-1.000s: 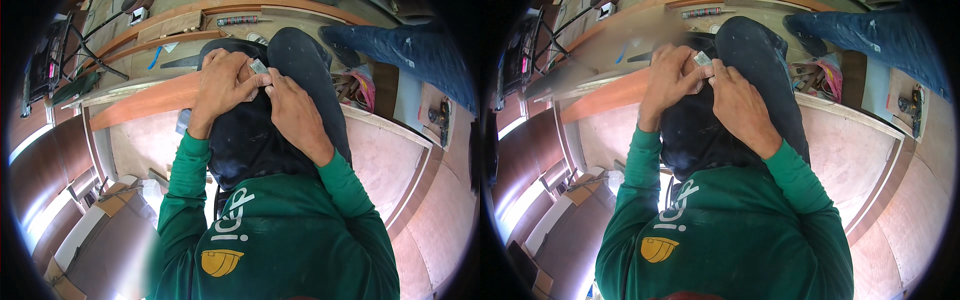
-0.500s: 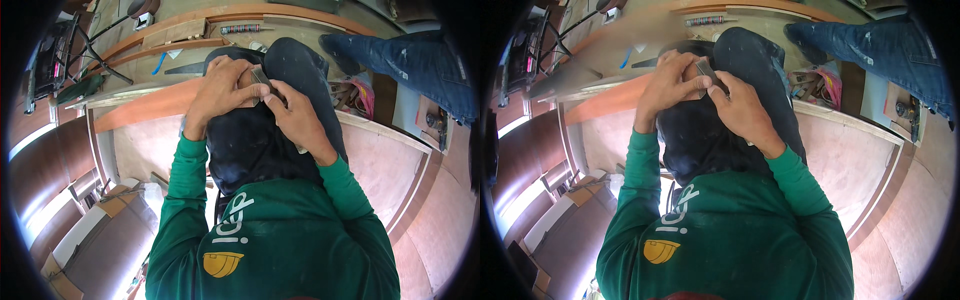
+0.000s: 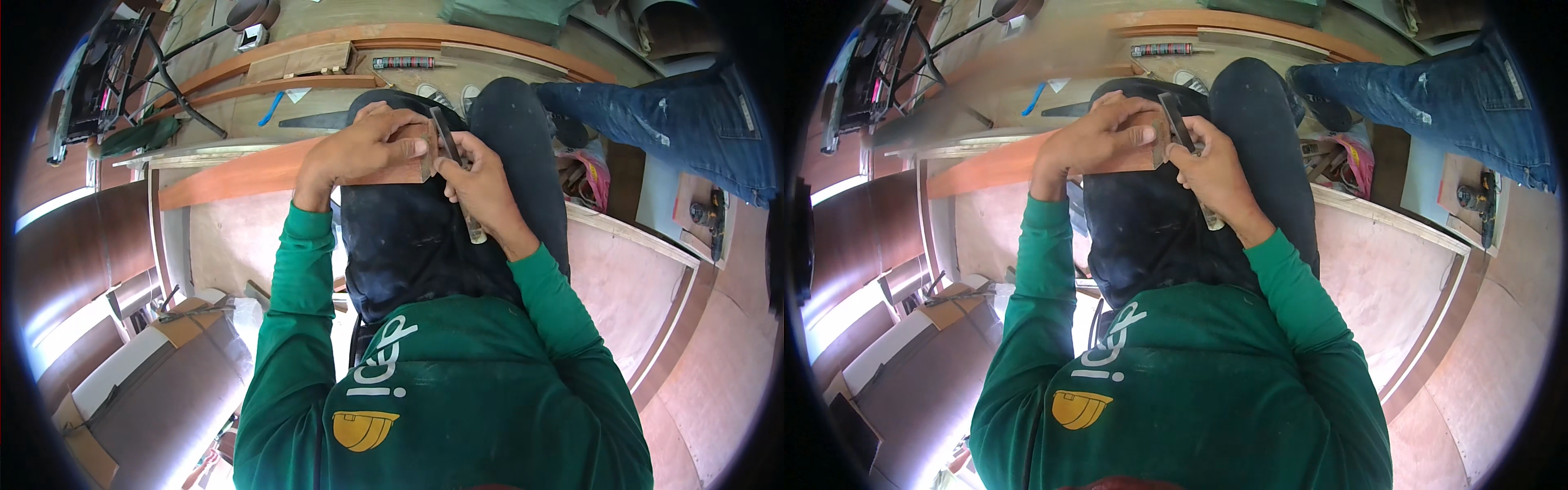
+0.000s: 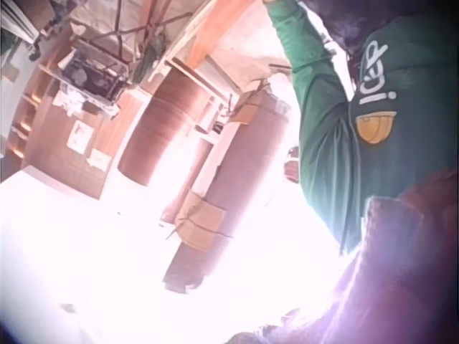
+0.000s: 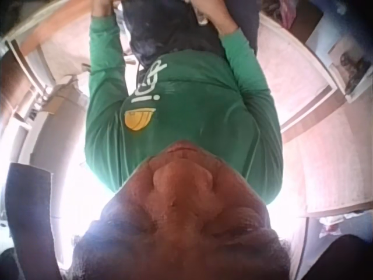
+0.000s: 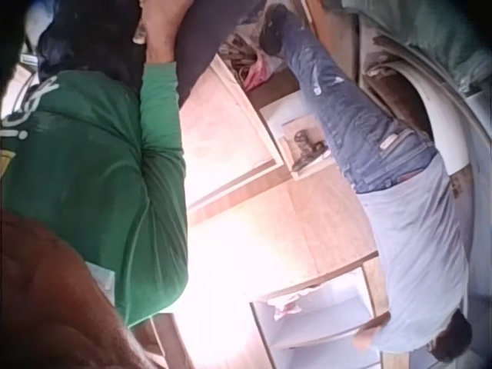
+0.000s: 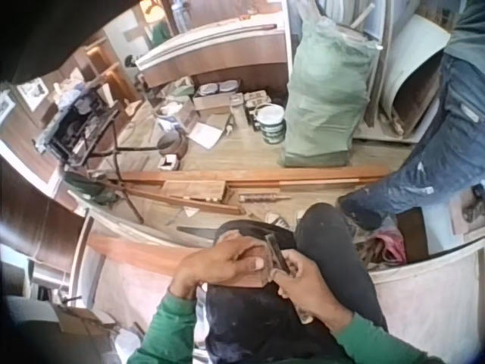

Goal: The person uses a square and a pencil to mark lines on a piece of wood, then uses a chisel and their hands to carve out or refine a small section of the wood.

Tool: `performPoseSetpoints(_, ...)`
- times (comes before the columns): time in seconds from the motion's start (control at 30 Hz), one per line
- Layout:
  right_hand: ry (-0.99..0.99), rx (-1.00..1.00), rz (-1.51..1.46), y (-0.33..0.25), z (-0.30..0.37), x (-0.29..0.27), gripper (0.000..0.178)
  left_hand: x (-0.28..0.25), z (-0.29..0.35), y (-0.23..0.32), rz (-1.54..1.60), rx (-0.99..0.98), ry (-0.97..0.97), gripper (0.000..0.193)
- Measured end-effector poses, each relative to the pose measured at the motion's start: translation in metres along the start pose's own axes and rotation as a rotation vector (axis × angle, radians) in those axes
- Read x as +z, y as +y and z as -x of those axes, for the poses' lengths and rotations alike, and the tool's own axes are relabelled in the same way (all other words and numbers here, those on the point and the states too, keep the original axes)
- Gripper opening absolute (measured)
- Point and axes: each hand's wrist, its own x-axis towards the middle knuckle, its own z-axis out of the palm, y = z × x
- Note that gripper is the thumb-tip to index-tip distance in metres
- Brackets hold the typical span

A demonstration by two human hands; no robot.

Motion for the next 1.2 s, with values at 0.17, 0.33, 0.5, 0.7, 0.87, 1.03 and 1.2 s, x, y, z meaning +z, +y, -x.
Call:
performPoseSetpoints(0.17,-0.06,0.036,-0.196,0.012,-0.009,-0.002,0.031,0.006,-0.005,-0.01,0.031,-0.032,0.049,0.046)
performPoseSetpoints(0.33,-0.063,0.002,-0.182,0.01,-0.011,-0.009,0.035,0.016,-0.01,-0.008,0.108,-0.001,0.191,0.046)
performPoseSetpoints(0.5,-0.026,-0.012,-0.207,-0.005,-0.008,-0.022,0.037,0.019,0.011,0.004,0.117,0.047,0.346,0.049)
performPoseSetpoints(0.7,0.026,-0.022,-0.244,0.001,-0.007,-0.04,0.04,0.024,0.041,0.015,-0.375,0.113,0.323,0.093)
performPoseSetpoints(0.87,0.062,-0.119,-0.177,0.0,-0.005,-0.042,0.035,0.019,0.033,0.01,-0.323,0.077,0.343,0.097)
performPoseSetpoints(1.03,0.065,-0.177,-0.198,-0.002,-0.003,-0.046,0.032,0.008,0.005,0.001,-0.249,0.06,0.369,0.098)
performPoseSetpoints(1.2,0.06,-0.142,-0.272,0.001,-0.001,-0.053,0.032,0.005,0.001,-0.004,-0.162,0.019,0.339,0.101)
